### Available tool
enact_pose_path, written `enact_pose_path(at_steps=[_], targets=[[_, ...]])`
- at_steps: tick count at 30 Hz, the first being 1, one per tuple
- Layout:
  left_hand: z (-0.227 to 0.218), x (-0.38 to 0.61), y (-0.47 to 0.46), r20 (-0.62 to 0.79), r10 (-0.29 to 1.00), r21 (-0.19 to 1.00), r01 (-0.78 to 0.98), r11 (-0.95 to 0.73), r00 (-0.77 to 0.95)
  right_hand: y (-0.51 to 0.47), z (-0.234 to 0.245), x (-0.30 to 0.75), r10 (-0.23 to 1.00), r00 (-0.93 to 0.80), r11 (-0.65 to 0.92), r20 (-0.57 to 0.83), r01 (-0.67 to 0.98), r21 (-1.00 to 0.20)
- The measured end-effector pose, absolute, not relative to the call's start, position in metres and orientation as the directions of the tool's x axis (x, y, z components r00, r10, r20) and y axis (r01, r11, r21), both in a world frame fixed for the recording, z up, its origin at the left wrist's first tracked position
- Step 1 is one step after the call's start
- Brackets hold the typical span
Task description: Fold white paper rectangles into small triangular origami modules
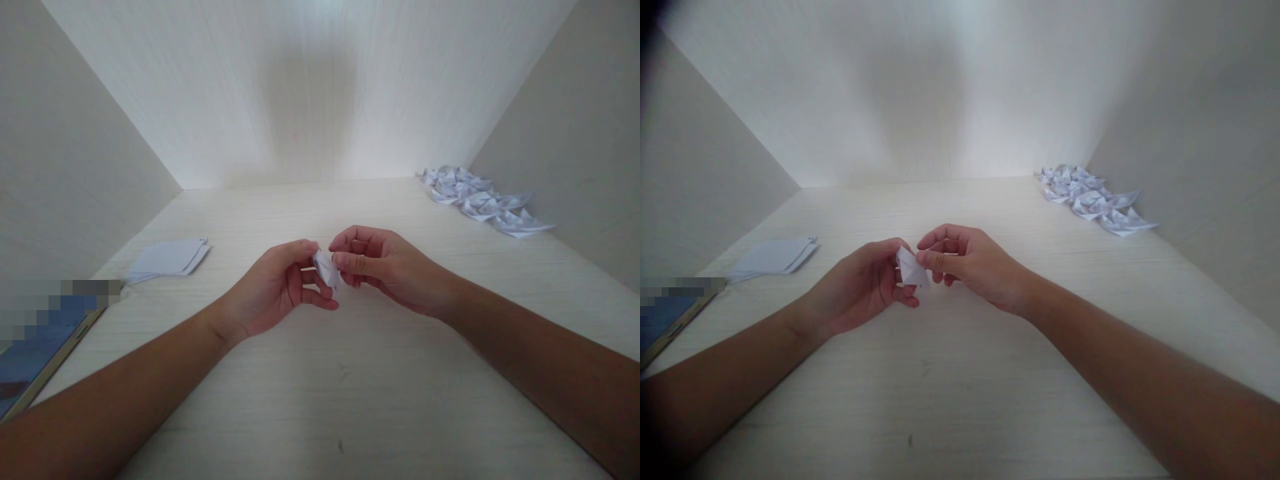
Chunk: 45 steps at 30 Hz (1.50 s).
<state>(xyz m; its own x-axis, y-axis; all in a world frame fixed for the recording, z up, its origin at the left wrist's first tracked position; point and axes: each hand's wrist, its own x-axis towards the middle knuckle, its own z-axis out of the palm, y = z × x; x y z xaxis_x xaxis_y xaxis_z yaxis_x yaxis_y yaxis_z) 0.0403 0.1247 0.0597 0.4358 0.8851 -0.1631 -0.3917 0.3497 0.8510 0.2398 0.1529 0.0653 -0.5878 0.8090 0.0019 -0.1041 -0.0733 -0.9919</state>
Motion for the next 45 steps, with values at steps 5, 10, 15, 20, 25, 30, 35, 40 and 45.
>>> enact_pose_path(at_steps=[5, 10, 15, 20, 25, 30, 35, 40, 45], targets=[[0.067, 0.040, 0.127, -0.264, 0.888, 0.727, -0.527, 0.440, 0.377, 0.157, 0.064, 0.245, 0.761, -0.648, -0.087, 0.023, -0.138, -0.987], [0.067, 0.040, 0.125, -0.242, 0.899, 0.722, -0.550, 0.418, 0.366, 0.158, 0.066, 0.246, 0.742, -0.670, -0.099, 0.025, -0.147, -0.984], [0.063, 0.040, 0.125, -0.198, 0.919, 0.762, -0.536, 0.362, 0.340, 0.159, 0.068, 0.246, 0.759, -0.651, -0.078, 0.006, -0.100, -0.992], [0.061, 0.041, 0.124, -0.140, 0.930, 0.795, -0.521, 0.310, 0.340, 0.159, 0.067, 0.245, 0.751, -0.658, 0.007, 0.056, -0.076, -0.997], [0.059, 0.041, 0.123, -0.080, 0.941, 0.830, -0.501, 0.245, 0.328, 0.158, 0.064, 0.242, 0.770, -0.632, 0.081, 0.087, -0.038, -0.996], [0.058, 0.042, 0.124, -0.076, 0.946, 0.833, -0.501, 0.234, 0.315, 0.160, 0.061, 0.242, 0.788, -0.604, 0.124, 0.124, -0.042, -0.991], [0.059, 0.041, 0.122, -0.079, 0.945, 0.818, -0.521, 0.243, 0.316, 0.161, 0.058, 0.244, 0.795, -0.591, 0.121, 0.139, -0.071, -0.990], [0.060, 0.041, 0.121, -0.096, 0.942, 0.828, -0.499, 0.255, 0.323, 0.162, 0.060, 0.245, 0.785, -0.603, 0.118, 0.141, -0.078, -0.990], [0.059, 0.040, 0.123, -0.119, 0.937, 0.809, -0.515, 0.284, 0.329, 0.164, 0.063, 0.247, 0.764, -0.633, 0.093, 0.127, -0.087, -0.992]])
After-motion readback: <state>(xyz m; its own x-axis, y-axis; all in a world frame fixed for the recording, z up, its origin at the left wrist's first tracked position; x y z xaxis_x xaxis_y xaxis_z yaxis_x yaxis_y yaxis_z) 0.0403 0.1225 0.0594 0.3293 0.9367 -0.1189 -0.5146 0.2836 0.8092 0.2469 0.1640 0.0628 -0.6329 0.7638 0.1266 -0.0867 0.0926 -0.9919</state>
